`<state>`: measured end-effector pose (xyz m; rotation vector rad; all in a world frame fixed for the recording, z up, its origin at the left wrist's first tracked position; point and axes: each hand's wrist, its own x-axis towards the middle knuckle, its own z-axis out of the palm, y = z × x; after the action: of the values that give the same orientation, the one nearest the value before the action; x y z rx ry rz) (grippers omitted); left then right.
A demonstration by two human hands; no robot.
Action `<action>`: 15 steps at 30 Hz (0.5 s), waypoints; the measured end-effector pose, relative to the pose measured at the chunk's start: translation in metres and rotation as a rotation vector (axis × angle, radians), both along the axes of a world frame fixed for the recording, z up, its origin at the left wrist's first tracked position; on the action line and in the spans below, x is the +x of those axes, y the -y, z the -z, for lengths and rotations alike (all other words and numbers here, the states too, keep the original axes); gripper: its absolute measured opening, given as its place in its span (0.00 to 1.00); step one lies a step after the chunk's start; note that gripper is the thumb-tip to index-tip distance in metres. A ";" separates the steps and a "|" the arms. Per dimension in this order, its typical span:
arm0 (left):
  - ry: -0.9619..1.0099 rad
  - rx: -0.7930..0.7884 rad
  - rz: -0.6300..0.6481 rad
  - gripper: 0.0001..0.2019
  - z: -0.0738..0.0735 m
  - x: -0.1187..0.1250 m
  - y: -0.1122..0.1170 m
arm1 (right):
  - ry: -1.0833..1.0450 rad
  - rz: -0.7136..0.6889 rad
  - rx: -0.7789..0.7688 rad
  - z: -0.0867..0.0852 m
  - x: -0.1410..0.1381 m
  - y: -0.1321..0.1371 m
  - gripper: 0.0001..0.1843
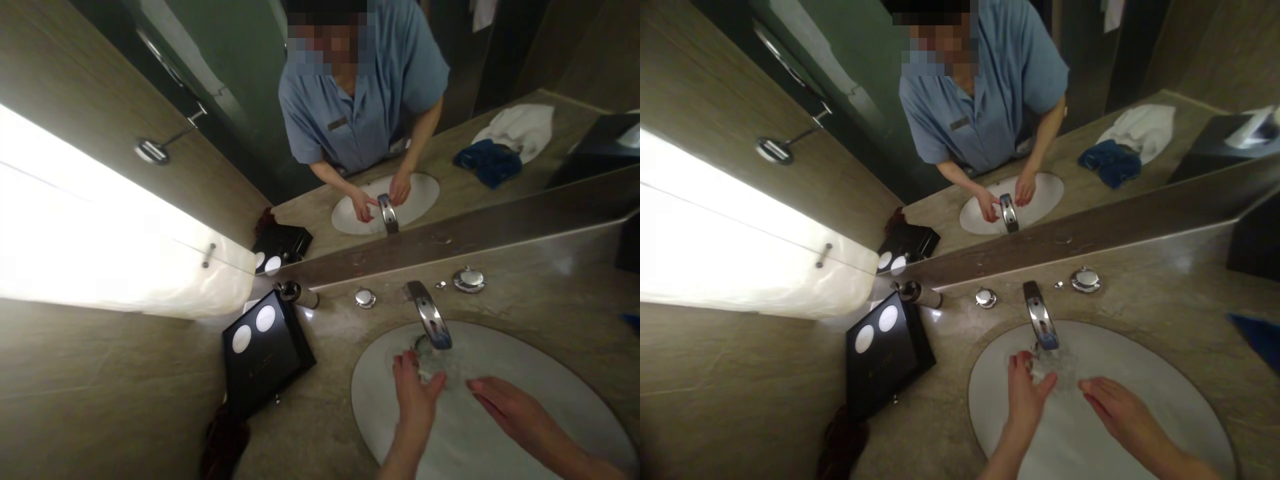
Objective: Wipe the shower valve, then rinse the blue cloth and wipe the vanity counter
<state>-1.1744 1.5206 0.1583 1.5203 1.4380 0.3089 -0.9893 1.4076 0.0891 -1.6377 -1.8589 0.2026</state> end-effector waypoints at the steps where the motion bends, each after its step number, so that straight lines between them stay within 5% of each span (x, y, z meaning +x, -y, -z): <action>1: -0.068 0.151 0.113 0.29 -0.004 -0.012 0.008 | -0.003 0.074 0.025 0.000 -0.009 0.008 0.16; 4: -0.224 0.631 0.390 0.29 -0.024 -0.051 0.015 | 0.012 0.091 0.003 0.000 -0.050 0.016 0.15; 7: -0.328 0.934 0.266 0.24 -0.050 -0.082 -0.018 | 0.157 0.025 0.099 0.008 -0.096 -0.009 0.20; 11: -0.505 0.927 0.065 0.24 -0.073 -0.104 -0.094 | 0.289 0.028 0.214 0.011 -0.131 -0.052 0.28; 15: -0.638 0.836 0.086 0.26 -0.067 -0.113 -0.143 | 0.279 0.036 0.131 -0.003 -0.112 -0.048 0.21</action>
<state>-1.2877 1.6634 0.2256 2.5134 1.8380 0.4253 -1.1017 1.4552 0.0925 -1.6743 -1.9973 -0.1686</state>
